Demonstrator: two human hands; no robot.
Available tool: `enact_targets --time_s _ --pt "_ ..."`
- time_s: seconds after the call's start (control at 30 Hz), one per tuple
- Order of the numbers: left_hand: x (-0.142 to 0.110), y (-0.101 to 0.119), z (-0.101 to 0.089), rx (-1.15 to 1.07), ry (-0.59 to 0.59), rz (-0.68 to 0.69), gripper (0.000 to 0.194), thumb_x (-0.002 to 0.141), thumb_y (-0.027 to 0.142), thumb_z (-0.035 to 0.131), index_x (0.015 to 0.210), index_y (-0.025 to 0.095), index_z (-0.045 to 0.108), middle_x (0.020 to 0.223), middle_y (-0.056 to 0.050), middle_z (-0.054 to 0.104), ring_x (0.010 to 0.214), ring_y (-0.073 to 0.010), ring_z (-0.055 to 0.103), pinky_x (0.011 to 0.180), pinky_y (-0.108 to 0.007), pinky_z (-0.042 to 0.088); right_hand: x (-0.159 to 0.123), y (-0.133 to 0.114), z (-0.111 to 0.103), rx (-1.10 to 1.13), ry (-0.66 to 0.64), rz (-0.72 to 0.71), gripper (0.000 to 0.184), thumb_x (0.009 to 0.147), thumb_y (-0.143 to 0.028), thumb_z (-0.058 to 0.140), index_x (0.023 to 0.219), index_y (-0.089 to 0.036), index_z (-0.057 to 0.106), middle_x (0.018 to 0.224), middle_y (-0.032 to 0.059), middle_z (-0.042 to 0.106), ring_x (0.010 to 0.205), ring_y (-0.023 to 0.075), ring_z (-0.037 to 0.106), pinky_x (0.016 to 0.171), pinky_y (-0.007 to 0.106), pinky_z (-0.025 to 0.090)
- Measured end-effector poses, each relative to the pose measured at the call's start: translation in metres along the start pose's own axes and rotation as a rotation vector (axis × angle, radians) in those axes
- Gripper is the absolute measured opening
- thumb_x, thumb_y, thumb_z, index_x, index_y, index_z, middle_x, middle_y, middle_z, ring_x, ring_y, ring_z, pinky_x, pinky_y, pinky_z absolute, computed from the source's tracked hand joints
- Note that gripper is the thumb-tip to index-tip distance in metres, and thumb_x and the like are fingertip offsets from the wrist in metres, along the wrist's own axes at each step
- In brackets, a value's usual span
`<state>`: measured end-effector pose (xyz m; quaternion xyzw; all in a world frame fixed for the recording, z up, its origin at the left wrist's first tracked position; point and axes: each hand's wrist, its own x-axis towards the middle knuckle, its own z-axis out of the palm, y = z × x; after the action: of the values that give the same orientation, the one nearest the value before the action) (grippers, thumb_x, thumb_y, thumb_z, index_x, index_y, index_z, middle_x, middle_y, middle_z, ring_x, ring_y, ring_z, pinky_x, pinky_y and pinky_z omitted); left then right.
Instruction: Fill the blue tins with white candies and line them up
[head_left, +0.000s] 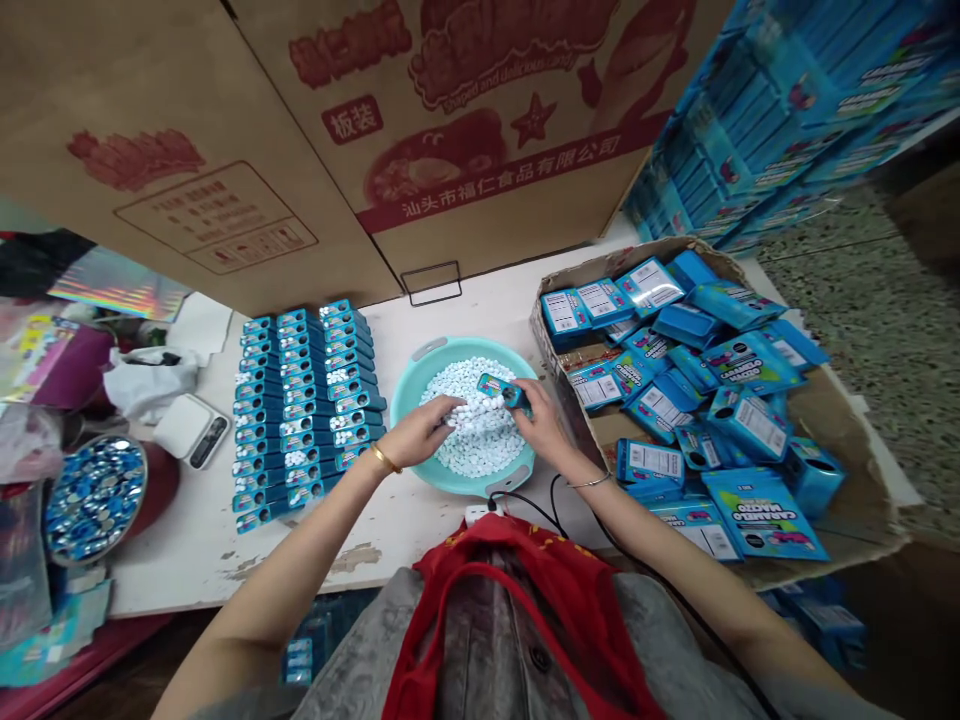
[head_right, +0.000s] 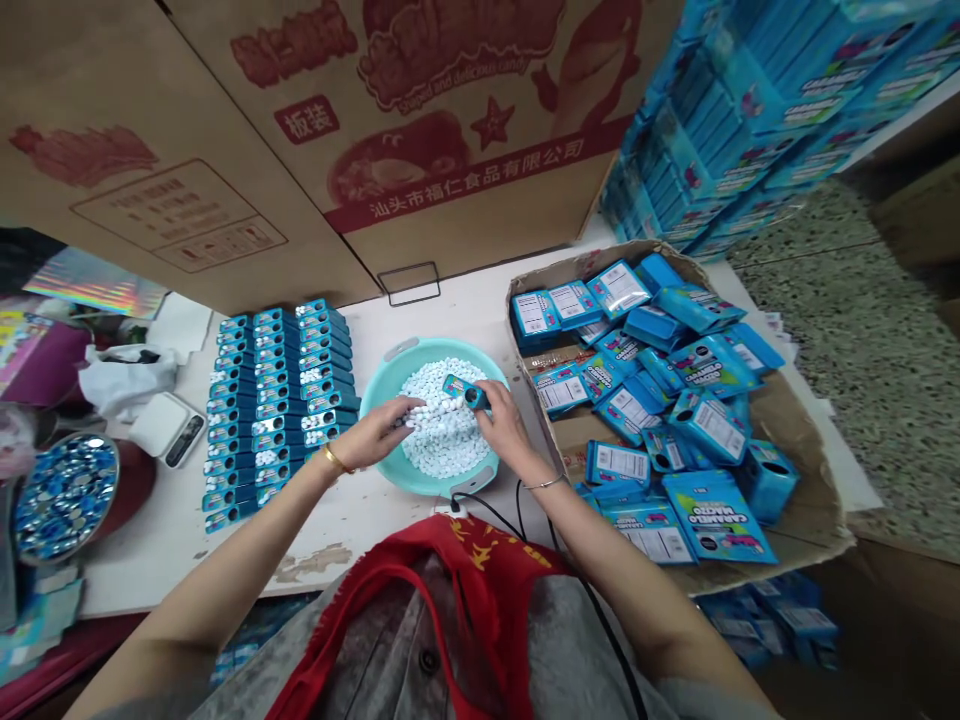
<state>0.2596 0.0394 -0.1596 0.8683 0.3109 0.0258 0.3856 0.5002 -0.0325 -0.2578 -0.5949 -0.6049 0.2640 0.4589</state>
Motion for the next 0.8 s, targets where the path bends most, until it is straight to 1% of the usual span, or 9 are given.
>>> enact_targets --time_s 0.1,0.23,0.33,0.43,0.47,0.53,0.63,0.73,0.8 --pt "0.013 0.027 -0.021 0.227 -0.109 -0.079 0.035 0.091 0.011 0.043 0.125 0.016 0.050 0.123 -0.012 0.060 0.115 -0.0215 0.058 0.097 -0.037 0.048 -0.004 -0.003 0.006 -0.035 -0.060 -0.049 0.046 0.080 -0.008 0.046 0.123 -0.022 0.053 0.119 0.0118 0.058 0.115 0.0278 0.054 0.103 0.049 0.046" --pt "0.033 0.074 -0.026 0.600 -0.276 -0.243 0.039 0.089 0.003 0.039 0.123 0.015 0.052 0.111 -0.012 0.062 0.097 -0.0238 0.065 0.076 -0.035 0.053 -0.009 -0.006 0.014 -0.072 -0.098 -0.108 0.050 0.080 -0.006 0.045 0.126 -0.023 0.051 0.120 0.0116 0.057 0.118 0.0281 0.052 0.105 0.051 0.045" --pt "0.041 0.105 -0.021 0.751 -0.258 -0.267 0.040 0.093 0.008 0.036 0.131 0.015 0.047 0.109 -0.013 0.060 0.093 -0.0246 0.067 0.072 -0.035 0.053 -0.012 -0.007 0.019 -0.051 -0.103 -0.120 0.050 0.080 -0.006 0.046 0.127 -0.023 0.049 0.120 0.0115 0.057 0.117 0.0280 0.052 0.104 0.053 0.045" --pt "0.039 0.114 -0.020 0.781 -0.221 -0.239 0.040 0.096 0.011 0.034 0.133 0.016 0.046 0.112 -0.013 0.059 0.091 -0.0236 0.066 0.073 -0.036 0.052 -0.013 -0.006 0.021 -0.011 -0.089 -0.095 0.050 0.080 -0.007 0.045 0.127 -0.024 0.049 0.120 0.0110 0.057 0.116 0.0272 0.053 0.103 0.052 0.045" --pt "0.037 0.109 -0.022 0.767 -0.208 -0.240 0.039 0.095 0.010 0.034 0.131 0.016 0.048 0.111 -0.012 0.059 0.091 -0.0227 0.066 0.073 -0.035 0.052 -0.014 -0.006 0.020 -0.003 -0.080 -0.078 0.049 0.080 -0.007 0.045 0.126 -0.024 0.049 0.120 0.0110 0.057 0.116 0.0270 0.053 0.104 0.052 0.045" --pt "0.032 0.085 -0.025 0.705 -0.158 -0.272 0.038 0.093 0.008 0.036 0.127 0.018 0.051 0.109 -0.010 0.059 0.091 -0.0207 0.064 0.074 -0.032 0.051 -0.013 -0.005 0.017 0.000 -0.052 -0.036 0.048 0.080 -0.007 0.044 0.124 -0.024 0.050 0.120 0.0111 0.057 0.117 0.0268 0.053 0.104 0.051 0.045" --pt "0.032 0.026 -0.015 0.566 -0.030 -0.377 0.039 0.093 0.009 0.036 0.128 0.018 0.050 0.114 -0.010 0.057 0.096 -0.0204 0.061 0.081 -0.032 0.051 -0.010 -0.003 0.010 -0.004 -0.017 0.012 0.045 0.080 -0.008 0.045 0.122 -0.023 0.051 0.119 0.0117 0.057 0.116 0.0267 0.054 0.103 0.048 0.046" --pt "0.043 -0.031 0.018 0.442 0.005 -0.468 0.041 0.089 0.004 0.033 0.126 0.012 0.050 0.119 -0.016 0.054 0.109 -0.0257 0.055 0.092 -0.040 0.048 -0.005 -0.002 0.004 0.001 0.004 0.022 0.039 0.084 -0.014 0.048 0.122 -0.022 0.051 0.117 0.0115 0.058 0.114 0.0266 0.056 0.101 0.047 0.047" --pt "0.049 -0.053 0.047 0.381 -0.021 -0.459 0.043 0.087 0.000 0.031 0.125 0.010 0.050 0.123 -0.018 0.053 0.114 -0.0270 0.052 0.097 -0.044 0.045 -0.003 -0.002 0.002 0.001 0.018 0.028 0.036 0.086 -0.018 0.050 0.121 -0.022 0.051 0.117 0.0115 0.059 0.112 0.0265 0.057 0.099 0.046 0.047"
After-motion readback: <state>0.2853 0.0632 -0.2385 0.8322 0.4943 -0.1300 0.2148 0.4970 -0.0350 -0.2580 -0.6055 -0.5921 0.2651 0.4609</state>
